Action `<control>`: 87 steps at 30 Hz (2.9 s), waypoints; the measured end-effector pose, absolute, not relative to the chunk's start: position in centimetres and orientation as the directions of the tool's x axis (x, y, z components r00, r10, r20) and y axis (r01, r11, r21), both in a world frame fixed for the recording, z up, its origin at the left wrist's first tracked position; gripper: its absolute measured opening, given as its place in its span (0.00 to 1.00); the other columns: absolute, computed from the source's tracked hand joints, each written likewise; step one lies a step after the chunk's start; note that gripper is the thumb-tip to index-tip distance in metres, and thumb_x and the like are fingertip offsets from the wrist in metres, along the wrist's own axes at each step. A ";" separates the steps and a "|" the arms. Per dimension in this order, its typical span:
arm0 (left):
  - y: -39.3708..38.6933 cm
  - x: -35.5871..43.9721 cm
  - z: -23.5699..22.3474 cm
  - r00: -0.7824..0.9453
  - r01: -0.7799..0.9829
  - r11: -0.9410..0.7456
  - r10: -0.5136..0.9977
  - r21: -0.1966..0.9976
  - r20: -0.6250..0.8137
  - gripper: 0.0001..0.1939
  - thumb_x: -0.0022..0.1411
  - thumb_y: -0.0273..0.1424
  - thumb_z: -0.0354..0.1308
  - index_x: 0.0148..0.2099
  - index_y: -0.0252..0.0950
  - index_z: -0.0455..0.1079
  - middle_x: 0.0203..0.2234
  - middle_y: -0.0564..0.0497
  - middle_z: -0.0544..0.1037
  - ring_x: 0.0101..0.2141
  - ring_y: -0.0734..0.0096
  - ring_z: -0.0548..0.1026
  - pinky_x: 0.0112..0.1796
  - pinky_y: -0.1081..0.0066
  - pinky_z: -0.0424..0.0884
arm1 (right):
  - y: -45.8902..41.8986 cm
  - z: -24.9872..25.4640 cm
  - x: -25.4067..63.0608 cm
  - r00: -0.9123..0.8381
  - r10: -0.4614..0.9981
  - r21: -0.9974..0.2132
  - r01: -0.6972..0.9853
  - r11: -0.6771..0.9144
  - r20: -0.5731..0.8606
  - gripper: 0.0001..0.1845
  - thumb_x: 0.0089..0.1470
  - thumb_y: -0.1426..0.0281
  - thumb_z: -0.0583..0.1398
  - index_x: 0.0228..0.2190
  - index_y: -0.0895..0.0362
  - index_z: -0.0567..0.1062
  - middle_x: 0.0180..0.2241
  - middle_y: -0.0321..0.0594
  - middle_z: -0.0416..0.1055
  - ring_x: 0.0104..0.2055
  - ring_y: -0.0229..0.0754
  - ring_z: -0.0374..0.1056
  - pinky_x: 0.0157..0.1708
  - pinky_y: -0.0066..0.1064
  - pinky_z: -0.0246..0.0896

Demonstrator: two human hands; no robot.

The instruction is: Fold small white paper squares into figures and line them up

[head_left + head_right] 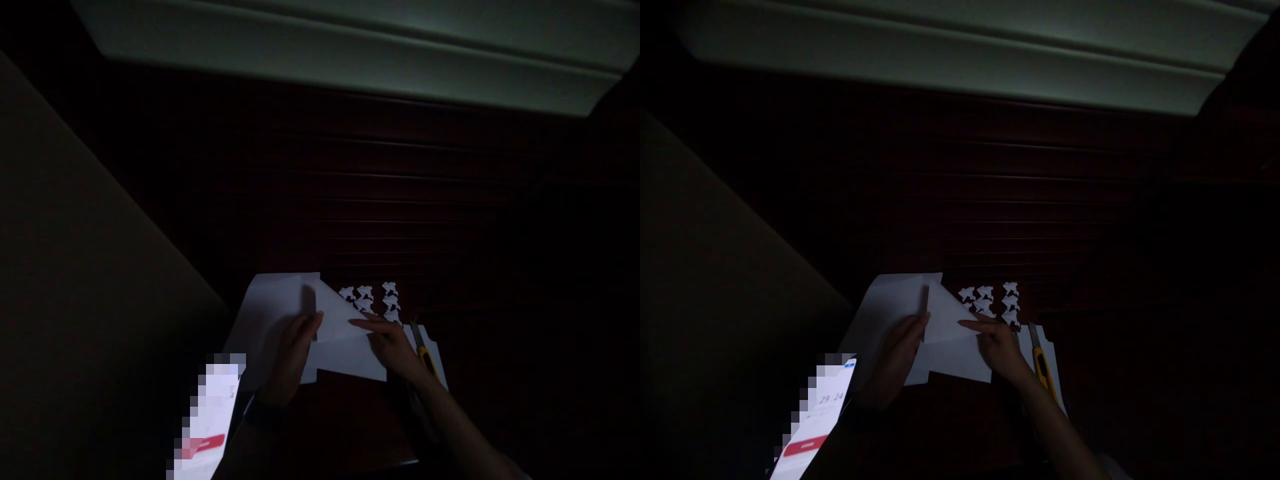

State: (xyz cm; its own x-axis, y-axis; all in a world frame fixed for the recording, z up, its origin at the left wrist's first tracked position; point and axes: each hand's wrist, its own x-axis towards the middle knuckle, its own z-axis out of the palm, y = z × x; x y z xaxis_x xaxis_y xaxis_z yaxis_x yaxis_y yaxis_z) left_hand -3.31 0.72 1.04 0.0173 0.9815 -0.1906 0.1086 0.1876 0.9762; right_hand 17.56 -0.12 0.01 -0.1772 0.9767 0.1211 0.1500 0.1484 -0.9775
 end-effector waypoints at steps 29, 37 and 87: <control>-0.9 -0.6 -0.8 0.152 0.465 -0.297 0.955 0.834 0.255 0.20 0.60 0.35 0.56 0.55 0.46 0.66 0.49 0.53 0.74 0.47 0.66 0.73 0.47 0.69 0.70 | -1.7 -0.9 14.8 0.053 0.990 -0.911 -0.400 -0.100 -0.132 0.17 0.53 0.62 0.60 0.44 0.56 0.72 0.40 0.45 0.74 0.39 0.48 0.70 0.38 0.37 0.64; -0.8 -0.3 -0.9 0.081 0.327 -0.150 0.988 0.933 0.130 0.17 0.56 0.36 0.60 0.49 0.42 0.72 0.44 0.53 0.77 0.45 0.66 0.75 0.46 0.71 0.71 | -1.5 -1.1 14.5 0.179 0.976 -0.967 -0.244 -0.075 -0.121 0.21 0.54 0.57 0.57 0.45 0.56 0.72 0.41 0.45 0.74 0.40 0.49 0.70 0.37 0.36 0.64; -1.6 -0.4 -1.8 0.197 0.263 -0.016 0.980 0.965 -0.037 0.18 0.56 0.37 0.58 0.48 0.40 0.73 0.41 0.50 0.79 0.40 0.62 0.77 0.41 0.67 0.74 | 0.1 -0.7 18.9 0.227 0.961 -0.908 -0.416 -0.053 -0.160 0.24 0.34 0.70 0.71 0.37 0.55 0.73 0.20 0.30 0.70 0.21 0.36 0.66 0.23 0.27 0.59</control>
State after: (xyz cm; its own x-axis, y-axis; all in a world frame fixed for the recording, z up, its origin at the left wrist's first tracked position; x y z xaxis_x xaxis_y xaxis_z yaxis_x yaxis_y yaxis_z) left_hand -0.41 -1.57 -1.85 0.1968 0.9798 -0.0369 0.2626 -0.0164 0.9648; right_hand 18.87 0.14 -0.72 0.2265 0.9608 -0.1597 -0.4160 -0.0528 -0.9078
